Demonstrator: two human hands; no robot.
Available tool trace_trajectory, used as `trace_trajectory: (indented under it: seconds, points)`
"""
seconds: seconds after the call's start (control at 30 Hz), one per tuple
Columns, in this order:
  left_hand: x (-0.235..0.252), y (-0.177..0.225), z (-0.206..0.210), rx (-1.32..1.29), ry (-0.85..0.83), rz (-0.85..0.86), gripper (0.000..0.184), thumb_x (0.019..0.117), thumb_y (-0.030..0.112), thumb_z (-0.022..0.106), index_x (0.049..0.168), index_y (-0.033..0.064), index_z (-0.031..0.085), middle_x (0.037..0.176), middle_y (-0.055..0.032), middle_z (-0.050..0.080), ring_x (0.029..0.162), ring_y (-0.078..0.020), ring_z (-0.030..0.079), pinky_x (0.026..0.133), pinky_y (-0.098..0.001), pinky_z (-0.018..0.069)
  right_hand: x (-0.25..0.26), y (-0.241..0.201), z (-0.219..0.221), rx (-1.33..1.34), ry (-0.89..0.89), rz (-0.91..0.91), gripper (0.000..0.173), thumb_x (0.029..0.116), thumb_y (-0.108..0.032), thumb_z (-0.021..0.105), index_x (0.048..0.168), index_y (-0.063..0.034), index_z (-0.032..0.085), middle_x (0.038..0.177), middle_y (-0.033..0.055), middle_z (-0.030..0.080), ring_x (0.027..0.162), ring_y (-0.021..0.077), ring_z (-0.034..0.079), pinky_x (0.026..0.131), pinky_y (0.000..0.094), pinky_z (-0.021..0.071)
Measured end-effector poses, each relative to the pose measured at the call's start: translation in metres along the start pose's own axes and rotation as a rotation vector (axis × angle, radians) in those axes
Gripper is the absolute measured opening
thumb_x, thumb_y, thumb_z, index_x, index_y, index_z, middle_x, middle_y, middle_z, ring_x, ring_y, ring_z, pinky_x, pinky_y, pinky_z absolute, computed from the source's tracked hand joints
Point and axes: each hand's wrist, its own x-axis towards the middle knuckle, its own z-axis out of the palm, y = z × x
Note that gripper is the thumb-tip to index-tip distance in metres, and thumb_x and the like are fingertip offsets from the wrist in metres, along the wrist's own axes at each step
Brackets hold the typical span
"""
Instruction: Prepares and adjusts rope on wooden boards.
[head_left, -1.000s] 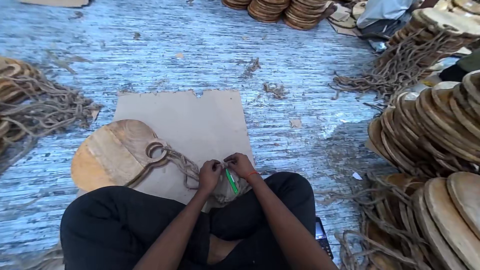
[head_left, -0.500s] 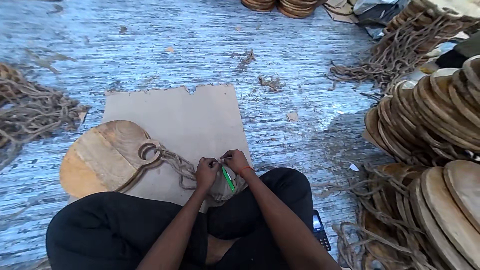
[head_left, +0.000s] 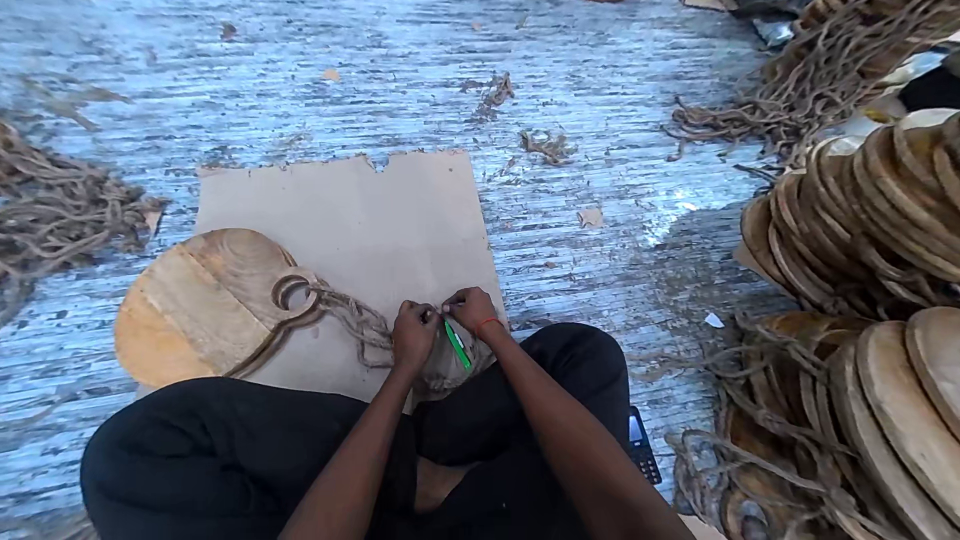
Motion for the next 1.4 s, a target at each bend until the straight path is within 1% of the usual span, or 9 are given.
trace_trajectory:
  seconds: [0.13,0.37,0.47,0.67,0.8,0.93,1.03,1.13,1.4]
  points:
    - [-0.002,-0.009,-0.004,0.020,-0.139,0.036,0.022,0.1004,0.022,0.068,0.111,0.0039,0.076,0.120,-0.0172,0.066,0.106,-0.0306,0.066,0.097,-0.0491,0.0531,0.002,0.010,-0.002,-0.055,-0.140,0.077,0.026,0.0970,-0.028,0.073,0.103,-0.0034,0.076,0.096,0.0182,0.073,0.086,0.0325,0.070,0.082,0.0539,0.0556]
    - [-0.003,-0.006,0.006,0.100,-0.032,0.057,0.020,0.1001,0.019,0.068,0.110,0.0036,0.075,0.122,-0.0185,0.063,0.103,-0.0330,0.066,0.092,-0.0518,0.0550,-0.004,-0.004,0.002,-0.100,-0.045,0.132,0.022,0.0963,-0.027,0.072,0.106,-0.0089,0.078,0.108,0.0179,0.073,0.106,0.0370,0.068,0.091,0.0596,0.0518]
    - [-0.004,-0.012,0.001,0.176,-0.067,0.084,0.018,0.0977,0.015,0.068,0.111,0.0055,0.076,0.126,-0.0176,0.062,0.106,-0.0313,0.066,0.095,-0.0478,0.0551,-0.013,0.001,-0.003,-0.115,0.016,0.119,0.021,0.0944,-0.025,0.074,0.102,-0.0051,0.077,0.100,0.0211,0.073,0.097,0.0399,0.069,0.083,0.0615,0.0531]
    - [-0.002,-0.013,-0.038,-0.135,-0.132,0.001,0.032,0.1063,0.017,0.056,0.132,-0.0011,0.055,0.116,-0.0235,0.064,0.096,-0.0347,0.066,0.086,-0.0533,0.0543,-0.007,0.000,-0.010,0.212,0.106,0.015,0.034,0.1082,-0.025,0.055,0.131,-0.0002,0.061,0.116,0.0227,0.069,0.101,0.0363,0.070,0.092,0.0542,0.0555]
    - [-0.024,-0.007,-0.071,-0.051,-0.317,0.131,0.040,0.0977,0.005,0.066,0.134,-0.0013,0.052,0.099,-0.0221,0.065,0.082,-0.0324,0.064,0.076,-0.0514,0.0543,-0.045,-0.009,-0.010,0.076,0.033,-0.152,0.042,0.0968,-0.024,0.074,0.129,0.0003,0.064,0.103,0.0225,0.068,0.091,0.0357,0.065,0.086,0.0561,0.0519]
    - [-0.048,-0.027,-0.050,0.339,-0.539,0.328,0.041,0.0875,0.017,0.081,0.126,0.0084,0.069,0.124,-0.0190,0.064,0.113,-0.0366,0.064,0.098,-0.0573,0.0521,-0.062,0.002,-0.002,-0.149,-0.090,-0.223,0.029,0.0909,-0.025,0.080,0.112,-0.0062,0.075,0.101,0.0185,0.073,0.095,0.0358,0.070,0.087,0.0596,0.0544]
    - [-0.049,-0.029,-0.028,0.531,-0.529,0.345,0.034,0.0919,0.022,0.075,0.123,0.0093,0.071,0.134,-0.0165,0.060,0.126,-0.0372,0.057,0.104,-0.0564,0.0492,-0.063,0.012,0.009,-0.275,-0.152,-0.271,0.028,0.0880,-0.025,0.082,0.112,-0.0103,0.076,0.107,0.0166,0.074,0.100,0.0354,0.071,0.089,0.0603,0.0549]
    - [-0.043,-0.021,-0.036,0.446,-0.471,0.349,0.031,0.0965,0.030,0.072,0.117,0.0069,0.073,0.124,-0.0128,0.068,0.121,-0.0343,0.060,0.103,-0.0542,0.0486,-0.068,0.005,0.005,-0.278,-0.210,-0.274,0.035,0.0882,-0.024,0.083,0.119,-0.0100,0.073,0.112,0.0169,0.073,0.105,0.0357,0.069,0.093,0.0607,0.0533]
    - [-0.032,-0.027,-0.078,-0.017,-0.198,0.356,0.026,0.0969,0.026,0.074,0.117,0.0091,0.075,0.108,-0.0090,0.074,0.106,-0.0262,0.067,0.101,-0.0513,0.0490,-0.078,0.004,-0.009,0.161,-0.073,-0.317,0.022,0.0983,-0.015,0.072,0.117,-0.0031,0.068,0.097,0.0157,0.074,0.081,0.0278,0.071,0.079,0.0481,0.0587]
